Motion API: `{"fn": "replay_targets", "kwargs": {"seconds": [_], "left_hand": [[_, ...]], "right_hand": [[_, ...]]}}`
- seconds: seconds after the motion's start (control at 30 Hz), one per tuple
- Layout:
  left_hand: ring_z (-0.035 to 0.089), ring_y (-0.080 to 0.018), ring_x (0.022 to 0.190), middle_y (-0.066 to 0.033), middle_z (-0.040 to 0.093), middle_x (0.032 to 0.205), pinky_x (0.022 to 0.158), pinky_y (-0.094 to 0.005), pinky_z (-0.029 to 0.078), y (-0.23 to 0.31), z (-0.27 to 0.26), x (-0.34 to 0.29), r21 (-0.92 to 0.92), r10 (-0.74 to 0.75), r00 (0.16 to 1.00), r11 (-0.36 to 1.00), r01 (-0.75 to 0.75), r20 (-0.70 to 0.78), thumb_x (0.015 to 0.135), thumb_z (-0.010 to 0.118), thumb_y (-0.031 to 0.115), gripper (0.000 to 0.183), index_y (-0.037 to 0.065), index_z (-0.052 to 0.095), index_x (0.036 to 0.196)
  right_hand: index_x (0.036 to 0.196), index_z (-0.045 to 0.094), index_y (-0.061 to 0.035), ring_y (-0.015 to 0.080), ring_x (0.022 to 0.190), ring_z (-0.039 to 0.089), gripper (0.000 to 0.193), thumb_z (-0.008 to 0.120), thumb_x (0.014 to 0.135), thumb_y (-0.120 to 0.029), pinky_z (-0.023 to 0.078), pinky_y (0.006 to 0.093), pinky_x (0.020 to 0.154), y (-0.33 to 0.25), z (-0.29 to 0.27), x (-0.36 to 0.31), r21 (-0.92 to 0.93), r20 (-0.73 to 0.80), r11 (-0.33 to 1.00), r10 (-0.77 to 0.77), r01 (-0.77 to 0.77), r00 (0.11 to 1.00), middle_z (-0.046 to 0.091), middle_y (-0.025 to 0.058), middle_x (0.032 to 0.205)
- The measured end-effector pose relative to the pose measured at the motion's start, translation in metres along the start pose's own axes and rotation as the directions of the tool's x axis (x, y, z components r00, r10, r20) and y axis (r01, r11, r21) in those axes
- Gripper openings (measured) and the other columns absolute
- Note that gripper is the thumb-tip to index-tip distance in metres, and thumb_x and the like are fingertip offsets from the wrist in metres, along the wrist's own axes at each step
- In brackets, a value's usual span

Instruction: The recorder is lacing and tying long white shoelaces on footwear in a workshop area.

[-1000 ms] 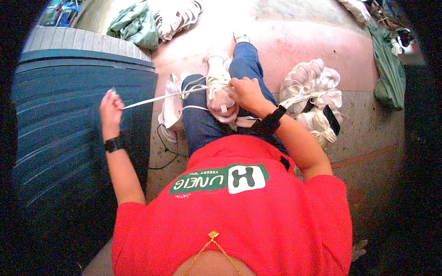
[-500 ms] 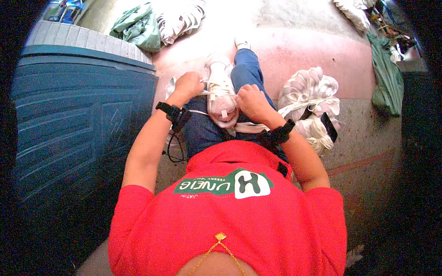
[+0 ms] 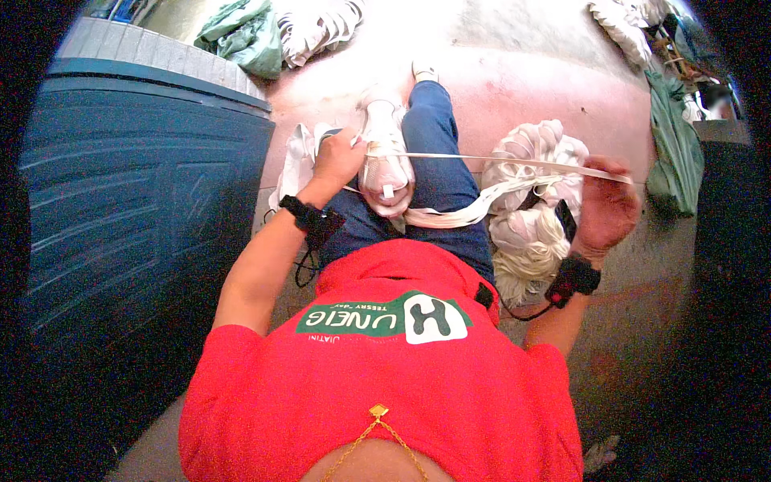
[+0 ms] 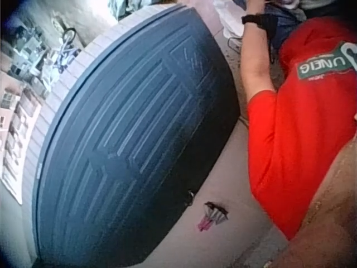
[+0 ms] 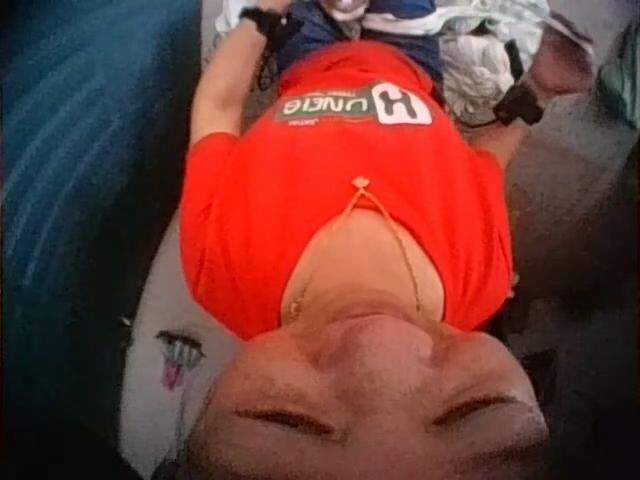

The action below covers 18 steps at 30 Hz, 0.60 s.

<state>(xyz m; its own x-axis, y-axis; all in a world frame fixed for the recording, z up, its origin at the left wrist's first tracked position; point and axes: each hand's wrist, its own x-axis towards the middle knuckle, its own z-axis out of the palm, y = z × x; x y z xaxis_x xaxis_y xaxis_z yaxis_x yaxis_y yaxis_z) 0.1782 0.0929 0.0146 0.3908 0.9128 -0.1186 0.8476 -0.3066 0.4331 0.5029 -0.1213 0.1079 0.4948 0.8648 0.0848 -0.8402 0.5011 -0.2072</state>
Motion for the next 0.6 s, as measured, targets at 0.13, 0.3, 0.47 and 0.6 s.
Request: {"fn": "replay_targets", "kwargs": {"seconds": [0.13,0.3,0.47,0.6], "left_hand": [[0.058,-0.038,0.079,-0.0275,0.057,0.081,0.069,-0.0427,0.045,-0.04,-0.023,0.02,-0.236,-0.134,0.982,0.958,0.163,0.135,0.071,0.054,0.027,0.031,-0.001,0.06,0.083],[0.035,-0.0053,0.047,0.0046,0.039,0.058,0.041,-0.0205,0.031,-0.109,-0.148,0.027,-0.906,-0.33,0.916,0.274,0.323,0.227,0.082,0.053,0.017,0.01,0.007,0.054,0.083],[0.033,-0.0071,0.048,0.0036,0.033,0.056,0.048,-0.0217,0.031,-0.162,-0.225,0.007,-0.996,-0.31,0.948,0.01,0.085,0.077,0.089,0.047,0.017,0.018,0.003,0.05,0.1],[0.032,-0.0045,0.047,0.0052,0.036,0.057,0.042,-0.0197,0.027,-0.138,-0.195,0.003,-0.836,-0.362,0.932,0.499,0.227,0.037,0.087,0.05,0.018,0.017,0.005,0.054,0.097]], "right_hand": [[0.076,0.045,-0.002,0.0196,0.079,0.044,0.003,0.048,0.075,-0.002,0.031,0.0389,0.089,-0.042,-0.024,0.001,0.021,-0.088,0.996,-0.09,0.092,0.992,0.043,0.0052,0.077],[0.064,0.037,-0.0068,0.0152,0.06,0.036,0.024,0.043,0.085,-0.016,0.032,0.0307,0.063,-0.036,-0.085,-0.005,-0.216,-0.505,0.976,-0.101,-0.012,0.857,0.037,0.003,0.063],[0.063,0.035,-0.0079,0.0135,0.054,0.034,0.031,0.039,0.089,-0.024,0.03,0.0287,0.057,-0.045,-0.113,-0.019,-0.202,-0.716,0.974,-0.073,-0.106,0.694,0.034,0.0023,0.06],[0.064,0.037,-0.0107,0.0112,0.047,0.029,0.03,0.042,0.088,-0.026,0.028,0.0263,0.046,-0.034,-0.121,-0.016,-0.396,-0.627,0.887,-0.071,-0.239,0.776,0.031,-0.0018,0.056]]}}
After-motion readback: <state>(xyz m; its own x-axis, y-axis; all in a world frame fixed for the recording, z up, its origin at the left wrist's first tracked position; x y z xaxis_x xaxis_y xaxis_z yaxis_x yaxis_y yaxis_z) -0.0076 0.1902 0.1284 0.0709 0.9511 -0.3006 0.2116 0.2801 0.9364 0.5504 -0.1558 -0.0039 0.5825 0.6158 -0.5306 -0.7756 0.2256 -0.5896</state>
